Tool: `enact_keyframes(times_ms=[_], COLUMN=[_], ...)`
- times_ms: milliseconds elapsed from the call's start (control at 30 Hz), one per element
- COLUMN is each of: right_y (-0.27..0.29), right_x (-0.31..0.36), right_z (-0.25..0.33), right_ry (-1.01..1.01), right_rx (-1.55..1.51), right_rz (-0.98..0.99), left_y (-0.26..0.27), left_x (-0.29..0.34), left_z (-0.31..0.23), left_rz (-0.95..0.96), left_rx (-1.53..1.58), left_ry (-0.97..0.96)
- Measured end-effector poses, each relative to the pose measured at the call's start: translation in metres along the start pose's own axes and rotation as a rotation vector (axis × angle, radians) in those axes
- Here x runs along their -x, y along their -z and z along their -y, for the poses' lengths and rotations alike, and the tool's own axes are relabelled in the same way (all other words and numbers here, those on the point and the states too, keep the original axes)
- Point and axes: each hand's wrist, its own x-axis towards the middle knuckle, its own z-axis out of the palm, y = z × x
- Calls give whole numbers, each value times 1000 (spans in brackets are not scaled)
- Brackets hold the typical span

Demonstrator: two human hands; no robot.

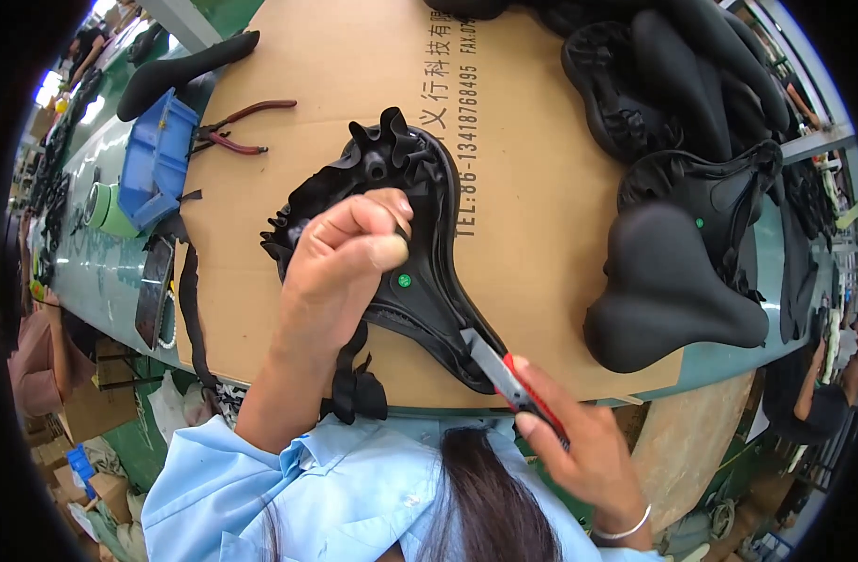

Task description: Trim excess material from bicycle seats using a utility knife.

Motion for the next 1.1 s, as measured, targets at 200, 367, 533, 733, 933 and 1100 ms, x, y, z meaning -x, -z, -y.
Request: enact_keyframes(times_ms=[200,367,533,733,933,1100], right_y=[-50,-48,-43,-41,-35,-11], right_x=[17,2,-14,-28,-23,-1], right_z=[-38,-46,-28,-3,-2,2], right_ry=[152,270,600,614,649,526], right_rx=[-526,-251,322,847,977,1041], right_rz=[-512,-509,-496,-451,-429,-337], left_y=[-9,-3,17,17,21,20], left_x=[4,11,7,3,1,3], left_z=[-12,-46,-35,-29,-27,-27], left_rz=[675,656,593,514,529,466], left_rx=[-463,-1562,-1437,-1410,-1396,-1373], left_ry=[76,-404,-297,-325,-333,-306])
